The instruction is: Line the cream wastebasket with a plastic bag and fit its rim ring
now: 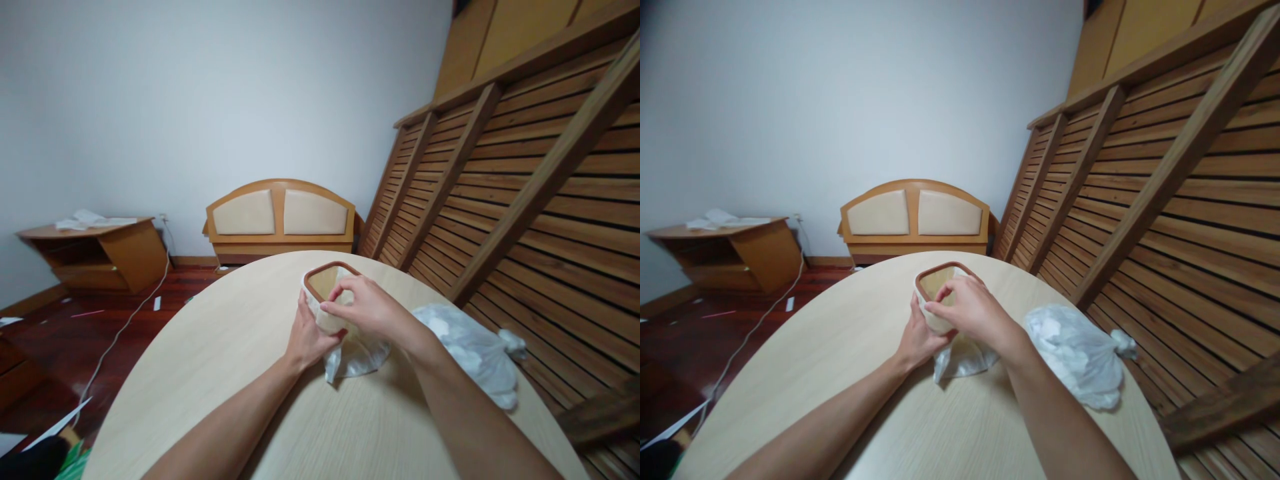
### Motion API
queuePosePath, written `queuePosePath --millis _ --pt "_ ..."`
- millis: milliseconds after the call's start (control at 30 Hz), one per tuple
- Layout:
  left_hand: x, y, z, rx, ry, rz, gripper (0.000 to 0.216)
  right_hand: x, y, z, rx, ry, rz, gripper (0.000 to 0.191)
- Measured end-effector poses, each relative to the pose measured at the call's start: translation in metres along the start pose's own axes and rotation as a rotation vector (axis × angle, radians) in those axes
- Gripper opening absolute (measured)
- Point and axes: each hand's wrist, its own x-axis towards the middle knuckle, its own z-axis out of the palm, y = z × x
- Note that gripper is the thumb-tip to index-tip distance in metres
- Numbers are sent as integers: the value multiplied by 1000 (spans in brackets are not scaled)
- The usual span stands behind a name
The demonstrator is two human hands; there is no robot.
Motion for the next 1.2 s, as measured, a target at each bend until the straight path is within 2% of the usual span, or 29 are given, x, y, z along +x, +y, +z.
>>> queuePosePath --millis 67,133,267,367,767,1000,1133,1200 --pt "0 3 0 58 8 77 116 0 4 -1 -76 116 -15 49" --pt "0 4 -1 90 20 188 111 0 10 0 -108 160 -1 76" --pt "0 -3 -2 169 62 343 110 -2 20 4 -95 92 66 107" --pt "0 -9 -2 241 88 398 115 -2 25 5 -101 57 108 119" --pt "5 -8 -3 233 104 426 118 6 32 8 -78 143 53 111" --pt "5 -8 -4 220 66 350 118 11 34 12 -38 168 52 104" --pt "7 -6 -6 188 66 298 112 12 33 1 64 226 31 95" --pt "8 -6 -6 161 72 237 110 10 30 -8 62 263 24 96"
